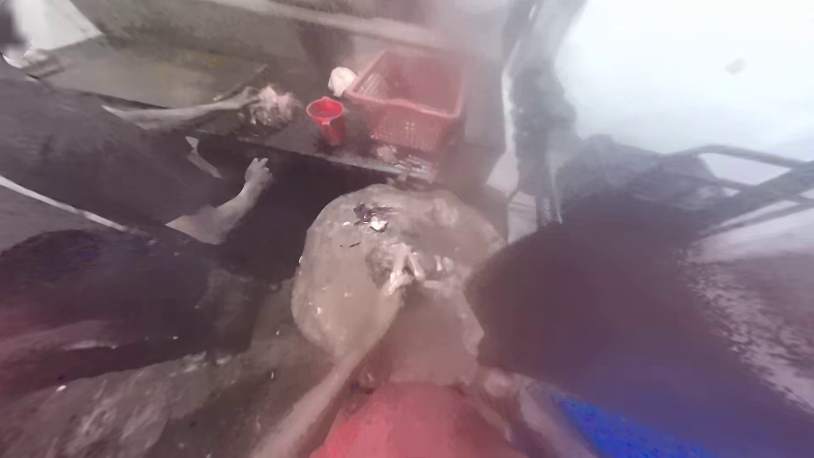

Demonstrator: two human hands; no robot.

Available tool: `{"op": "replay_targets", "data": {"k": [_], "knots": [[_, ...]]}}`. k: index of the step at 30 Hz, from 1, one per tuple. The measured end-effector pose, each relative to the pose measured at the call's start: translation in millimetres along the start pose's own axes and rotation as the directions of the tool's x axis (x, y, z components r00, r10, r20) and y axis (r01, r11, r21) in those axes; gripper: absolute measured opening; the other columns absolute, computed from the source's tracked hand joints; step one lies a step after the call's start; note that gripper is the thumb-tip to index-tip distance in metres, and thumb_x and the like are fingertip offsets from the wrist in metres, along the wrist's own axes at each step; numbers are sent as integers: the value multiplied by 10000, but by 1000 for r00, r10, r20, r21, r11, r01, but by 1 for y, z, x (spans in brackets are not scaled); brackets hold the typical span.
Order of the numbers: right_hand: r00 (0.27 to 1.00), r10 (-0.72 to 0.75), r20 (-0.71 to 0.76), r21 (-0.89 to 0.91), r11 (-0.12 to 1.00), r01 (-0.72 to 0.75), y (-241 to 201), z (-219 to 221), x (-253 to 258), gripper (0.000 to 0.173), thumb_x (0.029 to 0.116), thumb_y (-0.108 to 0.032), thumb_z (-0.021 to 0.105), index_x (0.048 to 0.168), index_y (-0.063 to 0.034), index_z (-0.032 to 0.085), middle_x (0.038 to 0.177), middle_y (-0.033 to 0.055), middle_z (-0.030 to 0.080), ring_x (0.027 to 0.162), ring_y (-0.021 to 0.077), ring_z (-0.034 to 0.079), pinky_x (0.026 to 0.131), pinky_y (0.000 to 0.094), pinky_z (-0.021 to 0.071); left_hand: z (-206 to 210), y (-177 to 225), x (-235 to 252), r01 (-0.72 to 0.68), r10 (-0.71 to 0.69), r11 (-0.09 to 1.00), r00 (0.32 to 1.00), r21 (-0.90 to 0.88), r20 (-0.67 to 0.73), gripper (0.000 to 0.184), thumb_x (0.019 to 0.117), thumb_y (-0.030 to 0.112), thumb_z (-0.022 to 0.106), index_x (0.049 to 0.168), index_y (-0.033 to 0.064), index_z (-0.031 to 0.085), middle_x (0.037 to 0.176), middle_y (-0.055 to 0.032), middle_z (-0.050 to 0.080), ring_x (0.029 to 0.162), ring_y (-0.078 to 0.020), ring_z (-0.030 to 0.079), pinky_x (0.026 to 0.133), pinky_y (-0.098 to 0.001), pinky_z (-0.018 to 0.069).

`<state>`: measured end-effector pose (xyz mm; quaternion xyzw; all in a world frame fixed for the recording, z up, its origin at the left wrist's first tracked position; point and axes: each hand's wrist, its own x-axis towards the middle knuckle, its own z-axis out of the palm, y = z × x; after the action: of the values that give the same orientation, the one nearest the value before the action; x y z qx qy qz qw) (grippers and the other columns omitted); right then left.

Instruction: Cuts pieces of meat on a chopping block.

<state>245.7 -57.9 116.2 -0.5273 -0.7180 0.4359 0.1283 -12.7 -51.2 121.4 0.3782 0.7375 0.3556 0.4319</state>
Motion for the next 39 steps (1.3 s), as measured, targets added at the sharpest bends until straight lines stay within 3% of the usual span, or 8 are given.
{"op": "replay_targets", "data": {"k": [2,6,15,26,31,33,35,39], "knots": [[996,-50,-67,148,987,60,12,43,20,442,992,-263,565,1228,105,633,1044,167,718,959,126,690,895,248,552,35,-86,57,-274,244,936,957,-221,-155,311,1052,119,511,1273,-85,592,1003,-167,678,776,-132,646,692,-287,559],[928,235,289,71,962,-265,63,80,48,459,1117,-322,368,1321,21,597,1187,218,671,1097,302,658,996,486,516,39,-109,78,-90,79,940,996,-330,-48,314,1066,174,514,1312,4,609,1082,-123,685,829,-142,642,765,-337,563],[951,168,258,59,980,-189,42,25,8,439,1086,-395,422,1303,-59,603,990,89,694,867,167,673,834,394,578,-46,-28,19,435,-172,758,851,-485,496,348,1099,370,358,907,171,568,560,66,438,390,-30,386,358,-187,383],[950,207,235,211,943,-258,48,48,47,431,1114,-301,343,1238,12,612,1000,106,648,891,151,618,846,350,535,5,-132,45,472,-282,847,788,-243,548,382,1094,477,373,975,166,559,636,64,465,468,-48,420,437,-206,397],[982,-164,-96,535,824,190,-15,15,25,792,935,-754,447,1167,-14,607,798,-110,600,690,-51,553,657,173,520,-1,-137,45,510,-319,836,754,-205,574,415,1092,491,375,855,187,527,605,85,453,464,-24,417,436,-181,388],[968,-214,-132,545,800,251,-25,6,12,543,1004,-530,567,1131,-5,632,914,-55,685,838,-16,638,773,204,561,-2,-138,46,511,-325,837,753,-197,573,410,1088,492,391,860,181,531,604,77,449,456,-32,415,428,-187,388],[995,-97,-6,308,947,94,-11,11,0,324,995,-184,586,1163,85,653,1017,52,715,950,26,645,898,211,519,-1,-145,46,472,-261,852,759,-227,596,354,1093,455,397,894,190,519,609,90,429,458,-24,393,429,-179,372],[921,167,352,13,983,-184,80,53,29,465,1103,-377,397,1272,-13,629,1111,164,692,1019,226,673,944,445,535,-7,-158,42,309,-212,948,797,-81,565,325,1089,387,435,1040,121,615,713,64,510,575,-38,464,565,-223,441]]}}
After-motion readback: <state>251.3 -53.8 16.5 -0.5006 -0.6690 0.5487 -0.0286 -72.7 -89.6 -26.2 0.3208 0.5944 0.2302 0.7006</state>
